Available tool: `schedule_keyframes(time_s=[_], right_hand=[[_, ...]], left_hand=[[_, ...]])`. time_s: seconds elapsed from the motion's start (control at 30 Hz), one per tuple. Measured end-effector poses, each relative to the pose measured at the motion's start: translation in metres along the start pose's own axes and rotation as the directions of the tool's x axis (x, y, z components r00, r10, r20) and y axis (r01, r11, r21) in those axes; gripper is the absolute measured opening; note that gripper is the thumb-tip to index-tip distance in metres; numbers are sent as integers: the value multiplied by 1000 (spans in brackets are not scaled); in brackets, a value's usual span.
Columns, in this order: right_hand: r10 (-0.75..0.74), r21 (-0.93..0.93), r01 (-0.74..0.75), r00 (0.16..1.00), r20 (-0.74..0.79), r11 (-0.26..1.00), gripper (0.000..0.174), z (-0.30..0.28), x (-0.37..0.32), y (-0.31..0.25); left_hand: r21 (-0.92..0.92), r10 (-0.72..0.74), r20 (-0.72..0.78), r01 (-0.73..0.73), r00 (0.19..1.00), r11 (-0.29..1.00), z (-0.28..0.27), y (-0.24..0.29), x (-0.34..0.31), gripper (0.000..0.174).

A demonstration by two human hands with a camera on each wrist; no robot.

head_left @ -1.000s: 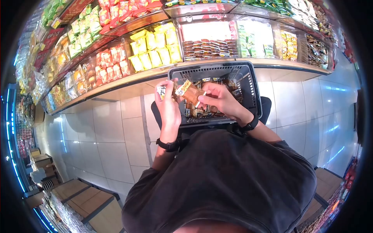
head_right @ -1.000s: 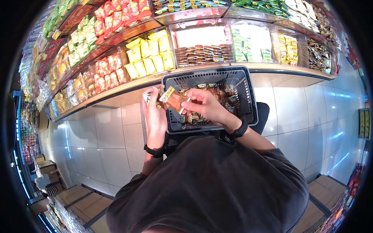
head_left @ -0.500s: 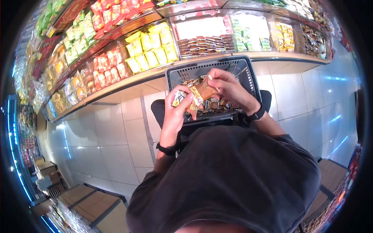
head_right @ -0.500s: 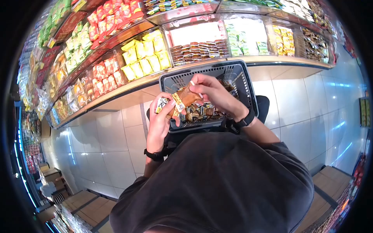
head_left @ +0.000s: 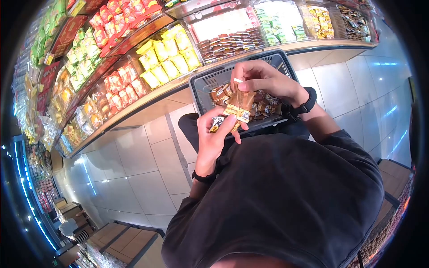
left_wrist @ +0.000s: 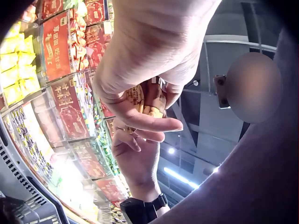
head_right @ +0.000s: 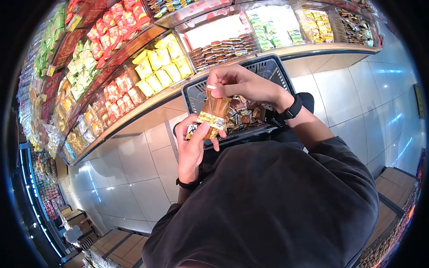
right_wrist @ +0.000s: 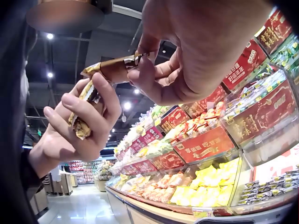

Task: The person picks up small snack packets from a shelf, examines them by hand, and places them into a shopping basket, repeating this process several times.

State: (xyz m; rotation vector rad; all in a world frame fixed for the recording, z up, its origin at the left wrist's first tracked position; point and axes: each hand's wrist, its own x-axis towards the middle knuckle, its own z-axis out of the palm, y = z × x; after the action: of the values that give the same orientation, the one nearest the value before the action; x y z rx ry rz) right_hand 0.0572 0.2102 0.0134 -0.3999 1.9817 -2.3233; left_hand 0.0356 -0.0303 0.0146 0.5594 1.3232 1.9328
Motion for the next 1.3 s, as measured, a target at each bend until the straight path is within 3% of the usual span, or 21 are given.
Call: schedule_keyframes(time_s=[0.2, 0.33, 0.4, 0.43, 0.47, 0.53, 0.57, 0.6, 0.63, 0.67, 0.73, 0.8, 0.87, 0.93, 1.0, 1.03, 1.1, 1.13, 1.23, 1.3], right_hand=[[-6, 46, 5, 1000, 28, 999, 12, 7, 5, 5], [110, 211, -106, 994, -8, 972, 24, 12, 0, -8], [-79, 316, 44, 992, 96, 948, 57, 13, 1, -20], [-197, 246, 147, 961, 195, 958, 72, 8, 8, -13], [-197, 239, 146, 960, 201, 960, 72, 7, 10, -13], [-178, -106, 216, 942, 284, 971, 61, 4, 13, -16], [-142, -98, 173, 952, 270, 980, 46, 7, 16, -19], [-178, -188, 234, 945, 273, 954, 40, 7, 21, -17], [-156, -198, 212, 951, 265, 957, 37, 7, 23, -16], [-134, -207, 190, 957, 259, 960, 33, 8, 26, -15], [-143, -221, 183, 972, 186, 958, 25, 7, 31, -13], [-172, -537, 158, 985, 24, 829, 20, -8, 45, -10], [-150, -759, -76, 963, -225, 647, 17, -35, 69, 6], [-166, -813, -99, 958, -234, 573, 19, -77, 105, 31], [-372, -967, 39, 926, -60, 252, 22, -126, 144, 78], [-374, -968, 49, 926, -48, 246, 22, -141, 159, 100], [-187, -992, -106, 975, -117, 63, 23, -158, 186, 135], [-110, -995, -102, 989, -102, 0, 24, -160, 192, 143], [-99, -997, -64, 993, -58, -51, 20, -169, 208, 179], [-28, -975, -218, 976, -217, -42, 18, -172, 212, 194]], left_hand=[[43, 62, 29, -64, 998, 997, -6, -3, -2, 18], [-275, -68, -10, 63, 998, 959, -15, -1, 0, 28], [-380, -110, 24, 111, 994, 918, -28, -4, 4, 34], [-499, -178, 98, 203, 979, 842, -35, -8, 6, 38], [-599, -233, 182, 295, 955, 744, -40, -12, 8, 43], [-584, -270, 162, 313, 949, 749, -46, -21, 10, 43], [-631, -295, 255, 390, 921, 671, -52, -30, 13, 42], [-663, -309, 350, 467, 884, 585, -53, -33, 18, 40], [-644, -364, 346, 501, 865, 578, -54, -35, 21, 29], [-647, -353, 348, 495, 868, 580, -55, -36, 22, 29], [-711, -403, 218, 427, 889, 559, -55, -35, 23, 23], [-706, -390, 183, 397, 902, 587, -64, -37, 23, 25], [-610, -377, -42, 275, 925, 743, -70, -39, 21, 24], [-613, -385, -82, 258, 919, 747, -78, -40, 17, 23], [-586, -397, -147, 244, 906, 773, -82, -38, 16, 22], [-613, -373, -111, 232, 921, 755, -89, -44, 15, 25], [-609, -369, -136, 216, 919, 763, -88, -43, 14, 24], [-604, -374, -156, 211, 914, 769, -88, -43, 15, 24], [-588, -345, -183, 179, 921, 789, -92, -45, 13, 24], [-587, -329, -197, 158, 924, 794, -96, -46, 11, 24]])
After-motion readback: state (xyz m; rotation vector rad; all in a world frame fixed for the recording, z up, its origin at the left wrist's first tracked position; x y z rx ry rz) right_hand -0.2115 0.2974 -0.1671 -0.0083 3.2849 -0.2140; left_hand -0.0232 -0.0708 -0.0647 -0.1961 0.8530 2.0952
